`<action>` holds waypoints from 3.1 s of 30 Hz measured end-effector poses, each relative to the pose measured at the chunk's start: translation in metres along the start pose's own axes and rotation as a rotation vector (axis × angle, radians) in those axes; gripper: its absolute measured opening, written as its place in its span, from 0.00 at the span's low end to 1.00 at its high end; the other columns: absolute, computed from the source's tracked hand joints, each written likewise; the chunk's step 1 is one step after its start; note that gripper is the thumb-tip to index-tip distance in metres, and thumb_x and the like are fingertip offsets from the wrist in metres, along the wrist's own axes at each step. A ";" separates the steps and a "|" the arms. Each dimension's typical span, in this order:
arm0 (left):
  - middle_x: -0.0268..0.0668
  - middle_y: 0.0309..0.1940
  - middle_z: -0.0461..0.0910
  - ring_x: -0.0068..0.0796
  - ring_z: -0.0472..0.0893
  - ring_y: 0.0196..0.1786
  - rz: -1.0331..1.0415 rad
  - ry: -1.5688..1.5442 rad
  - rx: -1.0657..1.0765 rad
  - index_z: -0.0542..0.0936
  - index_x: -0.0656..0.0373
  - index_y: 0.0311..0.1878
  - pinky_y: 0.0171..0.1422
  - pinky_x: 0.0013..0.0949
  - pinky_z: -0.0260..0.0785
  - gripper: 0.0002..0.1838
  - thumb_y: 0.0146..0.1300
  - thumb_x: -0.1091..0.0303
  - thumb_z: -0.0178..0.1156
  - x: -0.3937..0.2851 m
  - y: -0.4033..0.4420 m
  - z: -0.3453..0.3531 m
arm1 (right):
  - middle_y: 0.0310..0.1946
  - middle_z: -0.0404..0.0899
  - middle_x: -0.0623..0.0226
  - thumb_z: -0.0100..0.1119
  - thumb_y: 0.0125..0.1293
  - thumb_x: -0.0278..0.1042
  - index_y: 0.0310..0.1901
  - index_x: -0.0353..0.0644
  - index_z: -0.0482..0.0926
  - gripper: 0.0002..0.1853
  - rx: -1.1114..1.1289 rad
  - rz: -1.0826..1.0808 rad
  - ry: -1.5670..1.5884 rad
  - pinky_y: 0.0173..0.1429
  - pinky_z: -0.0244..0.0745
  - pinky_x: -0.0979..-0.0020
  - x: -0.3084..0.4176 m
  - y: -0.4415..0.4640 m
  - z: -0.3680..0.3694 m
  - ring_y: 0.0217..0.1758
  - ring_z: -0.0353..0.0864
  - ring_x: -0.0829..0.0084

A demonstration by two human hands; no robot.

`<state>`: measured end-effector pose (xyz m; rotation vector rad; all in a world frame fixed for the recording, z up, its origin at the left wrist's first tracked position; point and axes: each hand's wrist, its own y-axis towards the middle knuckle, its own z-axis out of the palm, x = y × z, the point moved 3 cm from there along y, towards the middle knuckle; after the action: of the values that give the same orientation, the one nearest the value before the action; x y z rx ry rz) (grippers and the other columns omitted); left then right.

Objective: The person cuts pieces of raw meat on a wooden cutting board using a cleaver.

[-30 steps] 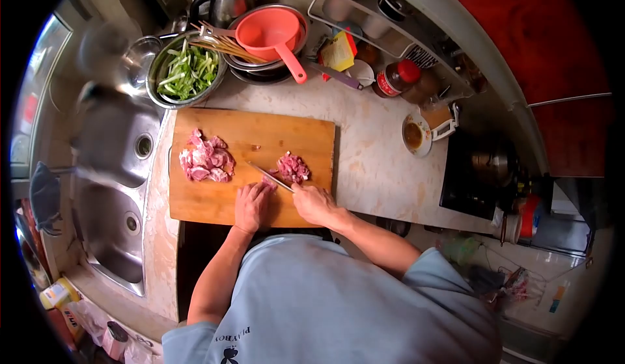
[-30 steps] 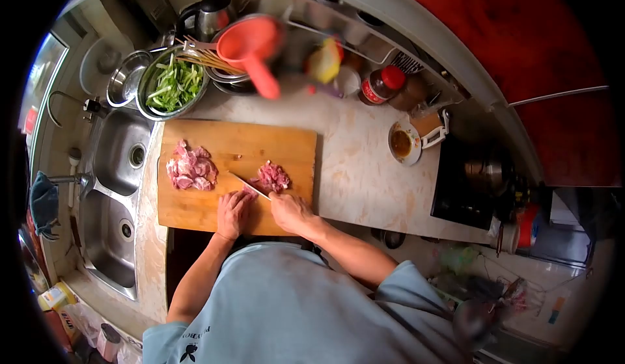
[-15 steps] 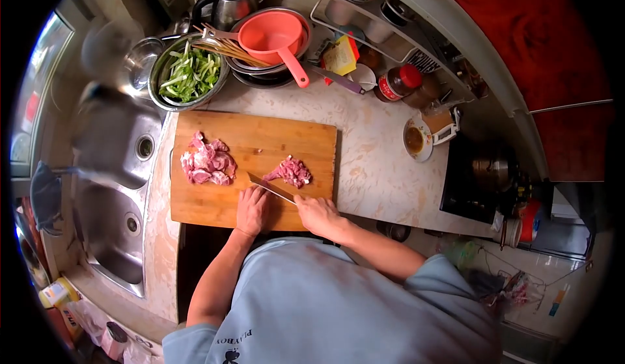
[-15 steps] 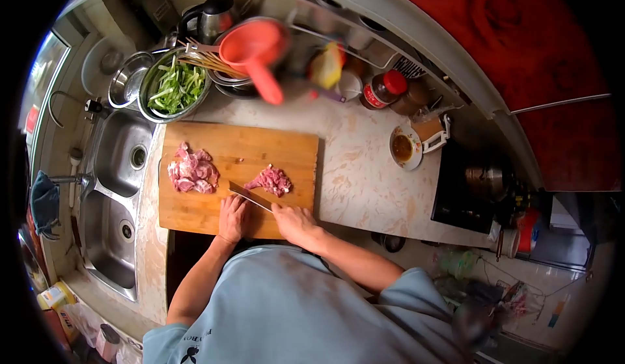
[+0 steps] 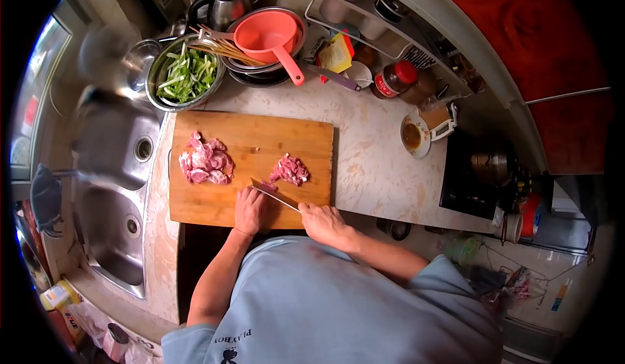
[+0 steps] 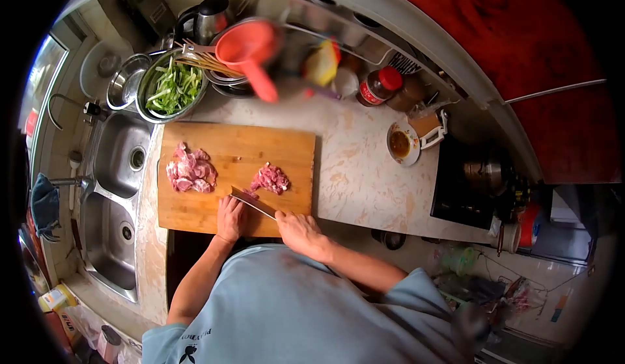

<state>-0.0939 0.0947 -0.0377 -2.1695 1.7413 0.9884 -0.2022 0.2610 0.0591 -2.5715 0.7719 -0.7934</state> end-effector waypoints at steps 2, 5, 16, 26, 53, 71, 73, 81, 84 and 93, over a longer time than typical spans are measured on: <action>0.41 0.47 0.79 0.45 0.76 0.55 0.043 0.052 -0.046 0.81 0.60 0.45 0.55 0.43 0.67 0.14 0.53 0.73 0.60 0.002 -0.001 0.002 | 0.41 0.81 0.43 0.46 0.65 0.24 0.46 0.35 0.70 0.09 0.152 0.084 0.004 0.45 0.77 0.45 -0.001 -0.007 -0.006 0.43 0.84 0.42; 0.41 0.47 0.79 0.45 0.76 0.54 0.026 0.040 -0.016 0.81 0.59 0.45 0.55 0.43 0.67 0.14 0.53 0.73 0.60 0.000 0.001 0.000 | 0.39 0.82 0.44 0.46 0.65 0.23 0.47 0.34 0.71 0.09 0.138 0.082 0.027 0.45 0.77 0.45 -0.001 0.001 0.001 0.43 0.84 0.43; 0.36 0.50 0.82 0.40 0.78 0.52 0.035 0.036 -0.095 0.83 0.56 0.50 0.53 0.42 0.67 0.18 0.54 0.74 0.63 -0.005 0.001 0.000 | 0.30 0.82 0.41 0.46 0.69 0.31 0.46 0.31 0.75 0.12 -0.192 0.071 0.124 0.38 0.77 0.43 -0.020 0.041 -0.009 0.33 0.82 0.39; 0.38 0.45 0.80 0.43 0.76 0.53 0.040 0.032 -0.047 0.82 0.60 0.45 0.53 0.43 0.67 0.14 0.53 0.73 0.60 0.003 -0.006 0.001 | 0.38 0.82 0.43 0.47 0.66 0.25 0.44 0.34 0.71 0.08 0.114 0.059 0.006 0.46 0.77 0.44 0.001 -0.005 -0.005 0.41 0.84 0.42; 0.41 0.46 0.80 0.43 0.77 0.50 0.051 0.032 -0.101 0.82 0.60 0.45 0.52 0.42 0.67 0.16 0.50 0.75 0.63 0.002 0.000 -0.001 | 0.33 0.83 0.41 0.47 0.65 0.25 0.43 0.33 0.72 0.08 0.105 0.065 0.074 0.44 0.77 0.43 0.010 0.027 0.006 0.40 0.84 0.40; 0.36 0.48 0.82 0.40 0.79 0.48 0.091 -0.034 -0.023 0.83 0.55 0.49 0.52 0.40 0.68 0.17 0.55 0.74 0.66 -0.007 0.028 -0.002 | 0.30 0.82 0.39 0.48 0.68 0.30 0.43 0.32 0.74 0.09 -0.072 0.087 0.177 0.43 0.77 0.42 -0.016 0.033 0.001 0.36 0.83 0.38; 0.34 0.46 0.82 0.40 0.78 0.47 0.100 -0.014 -0.030 0.83 0.55 0.48 0.50 0.41 0.68 0.16 0.54 0.74 0.67 -0.005 0.026 0.006 | 0.30 0.82 0.40 0.50 0.69 0.32 0.42 0.33 0.74 0.10 -0.129 0.080 0.184 0.43 0.76 0.42 -0.029 0.039 -0.003 0.36 0.82 0.38; 0.36 0.41 0.82 0.40 0.77 0.42 0.037 -0.105 -0.113 0.84 0.54 0.43 0.46 0.40 0.67 0.12 0.54 0.75 0.67 -0.011 0.016 -0.005 | 0.28 0.81 0.45 0.50 0.71 0.34 0.39 0.36 0.72 0.09 -0.283 -0.003 0.152 0.39 0.76 0.45 -0.012 0.018 -0.010 0.34 0.82 0.41; 0.36 0.41 0.81 0.40 0.77 0.43 0.102 -0.095 -0.105 0.84 0.55 0.45 0.46 0.41 0.66 0.13 0.54 0.75 0.66 -0.005 0.018 -0.005 | 0.29 0.81 0.46 0.49 0.72 0.33 0.39 0.36 0.72 0.08 -0.228 0.017 0.113 0.39 0.77 0.45 -0.013 0.006 -0.004 0.35 0.83 0.42; 0.37 0.43 0.81 0.41 0.77 0.44 0.116 -0.021 -0.042 0.83 0.55 0.46 0.46 0.41 0.66 0.15 0.53 0.76 0.65 -0.004 0.021 0.004 | 0.34 0.83 0.43 0.47 0.72 0.36 0.47 0.33 0.74 0.14 0.010 0.079 0.115 0.43 0.77 0.42 -0.015 0.039 0.001 0.39 0.84 0.40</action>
<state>-0.1146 0.0939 -0.0326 -2.0949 1.8710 1.0801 -0.2270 0.2387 0.0340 -2.4875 0.8951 -0.9242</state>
